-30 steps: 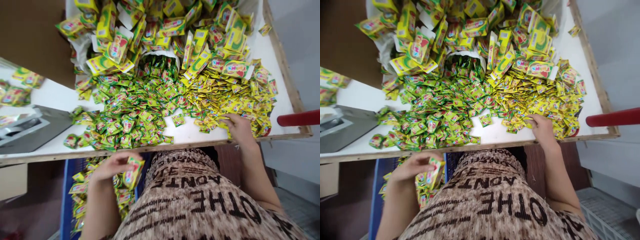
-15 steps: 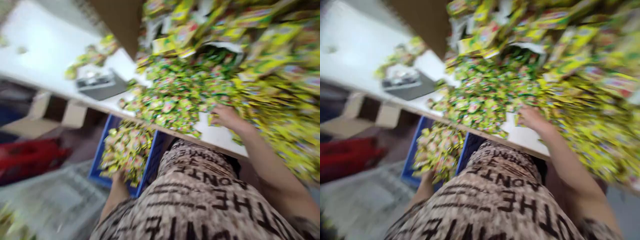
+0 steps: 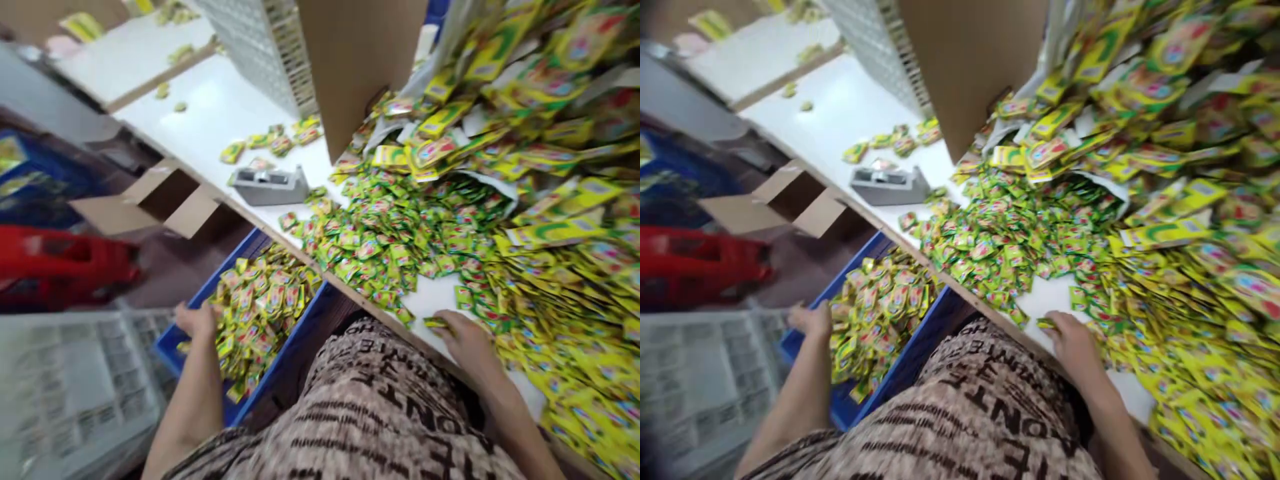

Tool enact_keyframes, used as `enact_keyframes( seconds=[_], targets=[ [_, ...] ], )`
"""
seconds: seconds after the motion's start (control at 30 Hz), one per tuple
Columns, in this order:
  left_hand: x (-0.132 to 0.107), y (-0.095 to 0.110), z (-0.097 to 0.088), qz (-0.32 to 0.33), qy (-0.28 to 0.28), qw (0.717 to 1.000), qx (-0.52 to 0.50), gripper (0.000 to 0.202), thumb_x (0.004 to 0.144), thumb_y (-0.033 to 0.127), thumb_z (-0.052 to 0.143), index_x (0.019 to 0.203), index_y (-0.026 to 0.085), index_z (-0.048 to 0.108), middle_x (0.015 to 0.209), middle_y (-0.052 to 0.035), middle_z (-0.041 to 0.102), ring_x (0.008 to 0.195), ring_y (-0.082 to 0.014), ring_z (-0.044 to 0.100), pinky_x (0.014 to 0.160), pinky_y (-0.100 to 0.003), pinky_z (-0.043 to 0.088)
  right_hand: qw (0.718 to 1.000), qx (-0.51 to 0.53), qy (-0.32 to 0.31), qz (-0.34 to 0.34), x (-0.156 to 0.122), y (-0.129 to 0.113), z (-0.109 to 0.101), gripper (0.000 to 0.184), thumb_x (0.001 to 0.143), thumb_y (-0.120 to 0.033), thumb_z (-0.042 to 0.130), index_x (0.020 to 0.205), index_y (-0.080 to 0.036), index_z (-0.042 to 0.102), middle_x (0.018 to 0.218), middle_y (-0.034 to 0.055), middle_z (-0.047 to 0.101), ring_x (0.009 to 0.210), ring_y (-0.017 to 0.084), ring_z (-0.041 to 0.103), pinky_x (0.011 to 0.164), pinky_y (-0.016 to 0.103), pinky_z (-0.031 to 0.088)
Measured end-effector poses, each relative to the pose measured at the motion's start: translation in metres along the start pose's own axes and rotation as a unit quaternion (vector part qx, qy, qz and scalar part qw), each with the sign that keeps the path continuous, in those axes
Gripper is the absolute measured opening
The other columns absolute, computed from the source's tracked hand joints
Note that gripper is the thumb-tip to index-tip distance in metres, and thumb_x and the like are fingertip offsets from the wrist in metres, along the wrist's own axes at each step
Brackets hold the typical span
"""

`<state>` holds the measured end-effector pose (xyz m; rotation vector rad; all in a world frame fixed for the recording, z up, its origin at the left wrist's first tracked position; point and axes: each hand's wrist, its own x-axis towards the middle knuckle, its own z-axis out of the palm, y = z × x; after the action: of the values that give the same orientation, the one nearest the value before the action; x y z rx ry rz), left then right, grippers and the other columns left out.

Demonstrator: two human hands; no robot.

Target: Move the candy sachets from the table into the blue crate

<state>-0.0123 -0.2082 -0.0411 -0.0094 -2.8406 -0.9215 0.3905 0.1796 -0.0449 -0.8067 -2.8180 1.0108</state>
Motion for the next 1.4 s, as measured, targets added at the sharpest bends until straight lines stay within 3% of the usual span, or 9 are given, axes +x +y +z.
enact_keyframes(
  seconds=[0.13, 0.27, 0.37, 0.53, 0.63, 0.87, 1.07, 1.2, 1.4],
  targets=[
    [0.047, 0.108, 0.089, 0.117, 0.039, 0.986, -0.111, 0.027, 0.083, 0.018, 0.059, 0.110, 0.020, 0.059, 0.104, 0.0004, 0.064, 0.094, -0.0166, 0.061, 0.089, -0.035, 0.051, 0.998, 0.055, -0.009, 0.036, -0.024, -0.015, 0.011, 0.017, 0.085, -0.022, 0.053, 0.095, -0.024, 0.066, 0.094, 0.0055, 0.071, 0.092, 0.024, 0.065, 0.081, 0.037, 0.051],
    [0.005, 0.273, 0.174, 0.352, -0.139, 0.887, -0.264, 0.016, 0.087, 0.027, 0.058, 0.097, 0.018, 0.065, 0.094, -0.0026, 0.068, 0.087, -0.0156, 0.063, 0.080, -0.030, 0.053, 0.991, 0.091, 0.040, 0.087, -0.041, -0.013, 0.017, 0.021, 0.084, -0.022, 0.053, 0.099, -0.021, 0.068, 0.100, 0.0069, 0.072, 0.096, 0.024, 0.066, 0.085, 0.036, 0.050],
    [-0.036, 0.385, 0.218, 0.446, -0.181, 0.835, -0.268, 0.034, 0.082, 0.030, 0.068, 0.113, 0.016, 0.059, 0.115, -0.0109, 0.064, 0.109, -0.0226, 0.059, 0.092, -0.036, 0.049, 0.985, 0.109, 0.075, 0.113, -0.048, -0.010, 0.024, 0.024, 0.085, -0.026, 0.055, 0.103, -0.022, 0.069, 0.103, 0.0069, 0.072, 0.097, 0.025, 0.067, 0.087, 0.038, 0.050],
    [-0.054, 0.478, 0.248, 0.399, -0.228, 0.874, -0.161, 0.071, 0.065, 0.026, 0.084, 0.124, 0.008, 0.048, 0.120, -0.0192, 0.057, 0.118, -0.0349, 0.051, 0.102, -0.051, 0.038, 0.961, 0.174, 0.144, 0.160, -0.057, -0.002, 0.030, 0.024, 0.083, -0.036, 0.061, 0.100, -0.022, 0.071, 0.102, 0.0079, 0.073, 0.095, 0.027, 0.068, 0.085, 0.038, 0.053],
    [-0.074, 0.462, 0.236, 0.431, -0.236, 0.856, -0.163, 0.081, 0.060, 0.019, 0.085, 0.129, 0.005, 0.045, 0.124, -0.0204, 0.051, 0.119, -0.0346, 0.047, 0.103, -0.049, 0.037, 0.928, 0.226, 0.224, 0.194, -0.056, -0.003, 0.016, 0.027, 0.078, -0.043, 0.069, 0.092, -0.021, 0.072, 0.093, 0.0088, 0.074, 0.087, 0.027, 0.069, 0.078, 0.039, 0.056],
    [-0.197, 0.327, 0.170, 0.571, -0.415, 0.680, -0.197, 0.057, 0.069, 0.018, 0.069, 0.122, 0.017, 0.052, 0.111, -0.0086, 0.056, 0.105, -0.0245, 0.054, 0.091, -0.036, 0.047, 0.783, 0.324, 0.508, 0.155, 0.001, -0.014, -0.052, 0.033, 0.075, -0.037, 0.075, 0.102, -0.019, 0.068, 0.093, 0.0058, 0.071, 0.081, 0.021, 0.068, 0.075, 0.034, 0.056],
    [-0.248, 0.283, 0.171, 0.505, -0.418, 0.721, -0.225, 0.061, 0.070, 0.018, 0.069, 0.128, 0.017, 0.048, 0.113, -0.0091, 0.058, 0.106, -0.0245, 0.053, 0.094, -0.037, 0.045, 0.883, 0.199, 0.405, 0.128, 0.016, -0.002, -0.044, 0.020, 0.080, -0.030, 0.069, 0.096, -0.019, 0.072, 0.092, 0.0054, 0.071, 0.083, 0.020, 0.065, 0.078, 0.033, 0.051],
    [-0.258, 0.276, 0.177, 0.495, -0.462, 0.708, -0.200, 0.055, 0.073, 0.020, 0.069, 0.125, 0.019, 0.051, 0.112, -0.0093, 0.058, 0.107, -0.0262, 0.052, 0.093, -0.040, 0.042, 0.949, 0.172, 0.239, 0.112, -0.001, 0.003, -0.051, 0.015, 0.078, -0.021, 0.070, 0.092, -0.020, 0.074, 0.089, 0.0046, 0.071, 0.086, 0.021, 0.065, 0.081, 0.033, 0.049],
    [-0.274, 0.269, 0.176, 0.225, -0.722, 0.595, -0.274, 0.030, 0.076, 0.035, 0.070, 0.091, 0.018, 0.050, 0.080, 0.0003, 0.059, 0.077, -0.0156, 0.057, 0.071, -0.027, 0.046, 0.951, 0.190, 0.208, 0.129, -0.009, 0.000, -0.058, 0.018, 0.081, -0.015, 0.066, 0.098, -0.021, 0.070, 0.087, 0.0024, 0.069, 0.080, 0.017, 0.063, 0.075, 0.030, 0.048]
  ],
)
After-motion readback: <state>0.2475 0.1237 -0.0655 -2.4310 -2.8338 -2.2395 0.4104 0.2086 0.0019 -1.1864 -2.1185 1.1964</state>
